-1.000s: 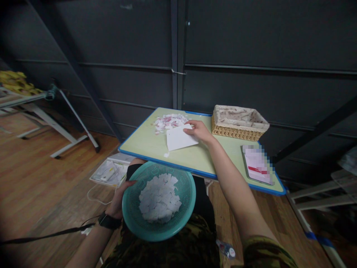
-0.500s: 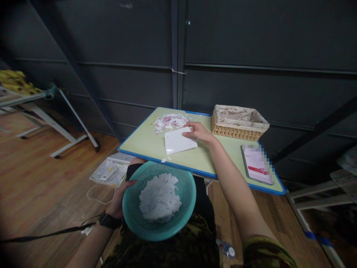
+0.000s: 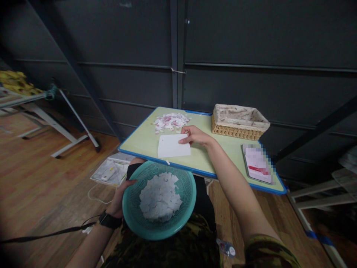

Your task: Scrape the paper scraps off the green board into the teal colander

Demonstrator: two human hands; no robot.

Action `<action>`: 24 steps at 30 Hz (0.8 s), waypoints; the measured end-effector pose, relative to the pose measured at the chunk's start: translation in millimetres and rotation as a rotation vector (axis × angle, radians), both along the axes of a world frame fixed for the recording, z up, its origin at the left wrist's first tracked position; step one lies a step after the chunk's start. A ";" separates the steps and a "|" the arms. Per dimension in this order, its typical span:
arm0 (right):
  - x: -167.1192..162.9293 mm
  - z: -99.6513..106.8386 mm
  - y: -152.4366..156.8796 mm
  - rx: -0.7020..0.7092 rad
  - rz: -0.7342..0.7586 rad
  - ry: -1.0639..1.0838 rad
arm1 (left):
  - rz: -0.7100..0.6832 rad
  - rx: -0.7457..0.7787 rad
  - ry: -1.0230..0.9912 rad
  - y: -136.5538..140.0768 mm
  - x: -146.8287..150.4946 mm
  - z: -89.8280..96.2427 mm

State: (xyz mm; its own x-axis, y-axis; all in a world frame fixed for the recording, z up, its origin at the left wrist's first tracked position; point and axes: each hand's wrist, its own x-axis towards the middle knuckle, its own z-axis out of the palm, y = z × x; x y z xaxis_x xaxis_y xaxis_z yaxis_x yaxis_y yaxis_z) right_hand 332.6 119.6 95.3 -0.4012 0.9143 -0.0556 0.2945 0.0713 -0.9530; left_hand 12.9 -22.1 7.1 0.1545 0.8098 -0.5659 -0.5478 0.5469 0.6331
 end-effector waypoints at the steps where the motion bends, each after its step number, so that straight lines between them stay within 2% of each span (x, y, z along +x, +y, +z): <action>1: -0.2 0.0 -0.2 0.006 -0.011 -0.002 | 0.000 0.000 -0.001 0.0 0.0 0.2; 9: -8.6 1.8 -7.0 -0.043 0.077 0.001 | -0.003 -0.028 -0.003 -0.9 1.4 3.9; 11: -8.3 1.7 -5.8 -0.016 -0.009 0.037 | 0.007 -0.040 0.008 -1.1 2.0 4.9; 16: -4.8 -1.3 5.1 0.129 -0.436 0.209 | 0.013 -0.037 0.004 -1.7 3.3 7.5; 18: -3.5 -3.4 9.8 0.189 -0.562 0.225 | 0.006 -0.044 0.001 -2.0 3.3 8.0; 20: -2.7 -5.4 13.1 0.224 -0.625 0.208 | 0.002 -0.056 0.007 -2.2 3.3 7.9; 24: -0.5 -7.5 16.3 0.238 -0.643 0.211 | -0.015 -0.052 0.030 -1.9 3.1 7.0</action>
State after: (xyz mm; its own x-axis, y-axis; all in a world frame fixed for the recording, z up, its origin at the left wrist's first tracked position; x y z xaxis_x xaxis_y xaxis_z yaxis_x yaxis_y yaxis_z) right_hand 332.2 135.9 87.8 0.2410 0.9510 0.1936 0.1587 0.1582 -0.9746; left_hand 16.0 -24.0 14.1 0.1486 0.7771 -0.6115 -0.5208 0.5872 0.6197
